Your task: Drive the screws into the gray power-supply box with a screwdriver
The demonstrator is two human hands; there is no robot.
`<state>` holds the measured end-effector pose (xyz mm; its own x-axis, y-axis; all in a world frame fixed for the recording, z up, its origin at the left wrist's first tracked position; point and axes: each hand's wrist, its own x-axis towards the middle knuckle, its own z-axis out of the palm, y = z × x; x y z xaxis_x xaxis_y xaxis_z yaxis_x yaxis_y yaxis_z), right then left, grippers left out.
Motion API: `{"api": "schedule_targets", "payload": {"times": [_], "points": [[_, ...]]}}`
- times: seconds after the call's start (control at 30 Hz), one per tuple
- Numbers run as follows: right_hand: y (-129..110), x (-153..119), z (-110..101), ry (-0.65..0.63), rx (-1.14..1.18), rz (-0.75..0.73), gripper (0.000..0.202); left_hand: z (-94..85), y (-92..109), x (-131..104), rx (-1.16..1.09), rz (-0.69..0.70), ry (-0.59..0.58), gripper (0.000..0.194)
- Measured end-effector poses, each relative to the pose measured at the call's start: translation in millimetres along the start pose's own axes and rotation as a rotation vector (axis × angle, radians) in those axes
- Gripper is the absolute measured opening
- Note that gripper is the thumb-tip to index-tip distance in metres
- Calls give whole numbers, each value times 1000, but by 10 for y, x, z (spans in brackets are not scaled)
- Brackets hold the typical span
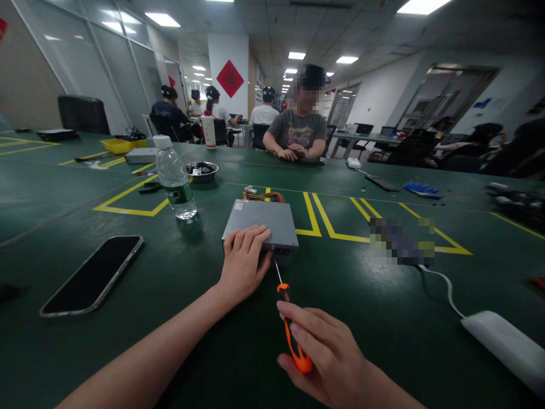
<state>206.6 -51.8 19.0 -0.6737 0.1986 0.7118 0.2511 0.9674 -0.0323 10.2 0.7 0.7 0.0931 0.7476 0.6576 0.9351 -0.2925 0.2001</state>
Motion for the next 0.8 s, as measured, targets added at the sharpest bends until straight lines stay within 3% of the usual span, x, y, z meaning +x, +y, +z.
{"api": "schedule_targets", "payload": {"times": [0.17, 0.37, 0.5, 0.6, 0.8], "points": [[-63, 91, -33, -121, -48, -17, 23, -14, 7, 3, -4, -1, -1, 35], [-32, 36, 75, 15, -42, -47, 16, -15, -2, -3, 3, 3, -9, 35], [-42, 82, 60, -41, -3, -8, 29, -9, 0, -2, 8, 4, -5, 35], [-66, 141, 33, -114, -29, -37, 25, -8, 1, -3, 10, 2, -5, 35], [-69, 62, 77, -22, -41, -43, 16, -14, 1, -3, 1, 8, -10, 35]]}}
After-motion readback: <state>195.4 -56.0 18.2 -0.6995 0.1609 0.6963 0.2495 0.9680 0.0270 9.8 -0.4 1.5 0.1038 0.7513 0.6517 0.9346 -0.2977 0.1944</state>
